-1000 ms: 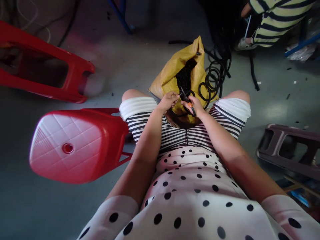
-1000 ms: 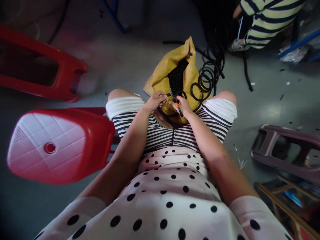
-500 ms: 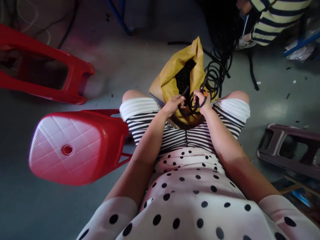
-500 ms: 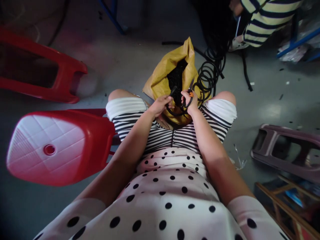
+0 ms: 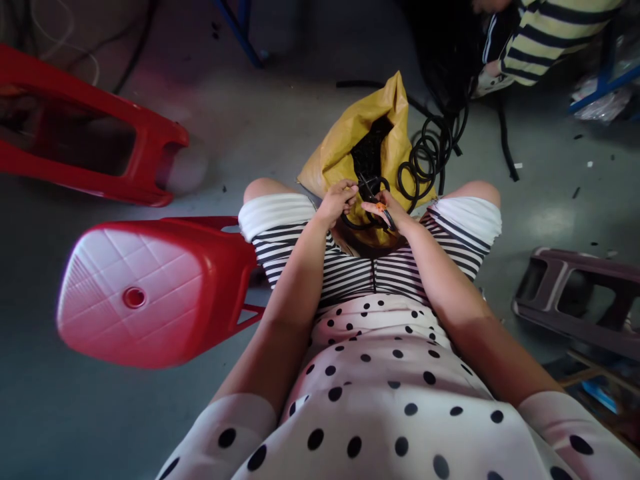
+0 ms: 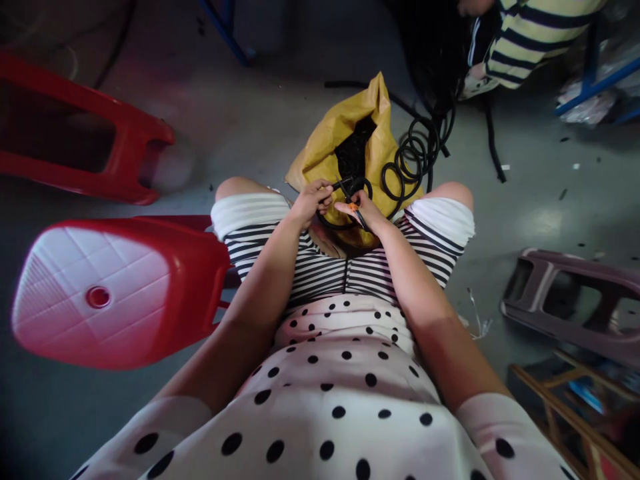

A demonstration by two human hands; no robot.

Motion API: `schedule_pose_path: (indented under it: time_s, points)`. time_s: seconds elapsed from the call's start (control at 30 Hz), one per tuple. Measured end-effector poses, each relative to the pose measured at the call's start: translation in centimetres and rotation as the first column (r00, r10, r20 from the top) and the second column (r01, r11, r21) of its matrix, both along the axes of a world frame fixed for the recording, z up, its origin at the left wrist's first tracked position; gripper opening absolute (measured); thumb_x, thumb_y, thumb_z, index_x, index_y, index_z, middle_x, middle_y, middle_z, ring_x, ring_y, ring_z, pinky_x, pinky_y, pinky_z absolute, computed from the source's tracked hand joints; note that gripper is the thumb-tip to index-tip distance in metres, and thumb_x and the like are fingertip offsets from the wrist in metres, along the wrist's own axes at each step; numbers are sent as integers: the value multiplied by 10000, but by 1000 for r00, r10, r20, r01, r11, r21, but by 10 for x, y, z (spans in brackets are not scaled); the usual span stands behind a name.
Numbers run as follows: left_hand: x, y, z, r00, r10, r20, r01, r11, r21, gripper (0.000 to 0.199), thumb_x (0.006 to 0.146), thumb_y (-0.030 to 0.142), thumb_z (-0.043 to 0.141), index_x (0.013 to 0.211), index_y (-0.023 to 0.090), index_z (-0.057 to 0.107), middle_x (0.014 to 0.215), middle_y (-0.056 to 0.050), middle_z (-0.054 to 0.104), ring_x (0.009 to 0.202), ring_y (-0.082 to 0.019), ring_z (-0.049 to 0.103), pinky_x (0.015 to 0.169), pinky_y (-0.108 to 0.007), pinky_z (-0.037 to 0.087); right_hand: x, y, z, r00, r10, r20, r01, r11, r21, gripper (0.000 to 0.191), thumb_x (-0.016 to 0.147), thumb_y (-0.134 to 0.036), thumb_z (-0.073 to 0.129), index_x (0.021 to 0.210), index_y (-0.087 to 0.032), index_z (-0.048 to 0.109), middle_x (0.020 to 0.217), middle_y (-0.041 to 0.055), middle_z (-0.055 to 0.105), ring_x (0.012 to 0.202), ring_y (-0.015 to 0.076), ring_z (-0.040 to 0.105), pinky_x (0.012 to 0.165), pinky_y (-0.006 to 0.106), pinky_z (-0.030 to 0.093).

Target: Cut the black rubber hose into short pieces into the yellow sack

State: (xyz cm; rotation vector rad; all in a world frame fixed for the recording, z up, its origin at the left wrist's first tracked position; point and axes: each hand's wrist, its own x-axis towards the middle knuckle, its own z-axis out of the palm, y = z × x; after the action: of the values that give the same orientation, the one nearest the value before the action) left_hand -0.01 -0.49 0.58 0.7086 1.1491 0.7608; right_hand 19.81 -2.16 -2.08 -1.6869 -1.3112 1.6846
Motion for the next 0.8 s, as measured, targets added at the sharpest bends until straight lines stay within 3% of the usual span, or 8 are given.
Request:
schedule_pose_path:
  time_s: [0.13, 0.33, 0.57, 0.73, 0.8]
  points:
    - [-2, 2, 0, 996, -86, 15, 86, 996, -18, 195, 962, 269, 756, 984, 190, 580, 536, 100, 464, 402, -46, 313, 425, -154, 247, 3, -1, -1, 999, 21, 32, -24, 994, 106, 741, 643, -806, 908, 890, -270, 461, 723, -38, 508, 647, 151, 496, 573, 300, 397]
    - [-8, 6, -1, 995, -104, 3, 104, 994, -42, 229, 948, 299, 772, 930, 193, 570, 532, 99, 452, 391, -30, 296, 424, -145, 204, 2, -3, 4, 985, 60, 162, -104, 957, 272, 704, 717, -827, 837, 741, -246, 440, 681, -36, 433, 671, 143, 418, 627, 313, 353]
    - [-8, 4, -4, 982, -188, -33, 185, 980, -76, 204, 936, 276, 784, 920, 189, 599, 530, 86, 460, 389, -43, 309, 414, -158, 205, 0, -1, 2, 978, 78, 193, -101, 989, 112, 687, 665, -790, 882, 820, -251, 484, 682, -49, 505, 650, 143, 450, 618, 308, 340]
    - [3, -3, -5, 987, -145, -67, 138, 986, -98, 249, 959, 247, 777, 840, 185, 568, 539, 78, 467, 407, -44, 343, 419, -164, 239, -5, 7, -7, 970, -8, 243, -53, 969, 243, 694, 711, -788, 859, 713, -254, 416, 617, -55, 407, 625, 128, 366, 602, 321, 297]
    - [6, -3, -6, 995, -70, -67, 62, 992, -113, 259, 990, 233, 747, 823, 186, 554, 552, 75, 475, 419, -46, 368, 431, -166, 264, -7, 7, -10, 974, -39, 221, -21, 965, 261, 695, 702, -777, 871, 712, -255, 412, 613, -58, 398, 622, 127, 367, 598, 322, 308]
